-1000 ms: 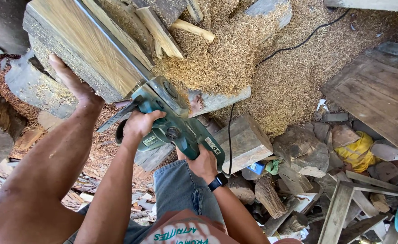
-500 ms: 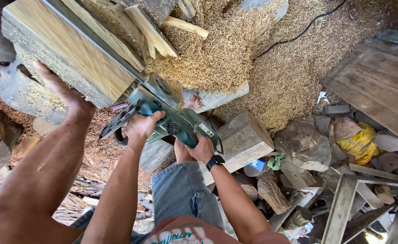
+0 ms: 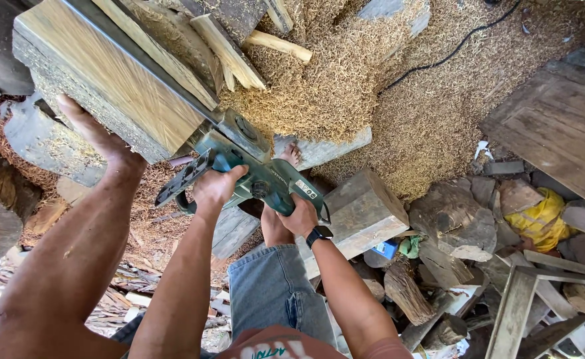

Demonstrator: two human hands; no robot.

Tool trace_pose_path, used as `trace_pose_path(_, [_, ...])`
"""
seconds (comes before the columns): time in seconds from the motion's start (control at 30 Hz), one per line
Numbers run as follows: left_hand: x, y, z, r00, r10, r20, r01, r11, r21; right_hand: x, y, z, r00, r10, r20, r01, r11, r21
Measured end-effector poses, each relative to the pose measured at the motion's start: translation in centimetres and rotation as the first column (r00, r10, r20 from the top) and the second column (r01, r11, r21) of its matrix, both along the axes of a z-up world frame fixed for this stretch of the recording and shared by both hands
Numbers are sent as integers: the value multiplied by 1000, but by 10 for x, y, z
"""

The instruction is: Cutting wood logs into smaller pieces using a portable electric chainsaw.

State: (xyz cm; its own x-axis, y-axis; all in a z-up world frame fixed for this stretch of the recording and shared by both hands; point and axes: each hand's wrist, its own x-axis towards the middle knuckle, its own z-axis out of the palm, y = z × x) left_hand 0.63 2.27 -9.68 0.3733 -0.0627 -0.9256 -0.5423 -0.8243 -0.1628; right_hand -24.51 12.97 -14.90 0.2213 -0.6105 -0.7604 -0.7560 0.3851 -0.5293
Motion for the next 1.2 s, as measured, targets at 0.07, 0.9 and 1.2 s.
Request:
trace_pose_path(0.07, [0,11,-13,1000,-16,1,16,1000,18,-1,0,-3,1000,-2,4,2,1000,-1])
trace_pose_path(0.9, [-135,-22,108,947,-181,-264,-33,765,-643,5,-111,-17,-80,-927,368,592,252,766])
trace_pose_path(1.2, [122,1,28,852,524,18,-281,485,-828,-32,-148,-188,-156,-988,-5,691,-113,714])
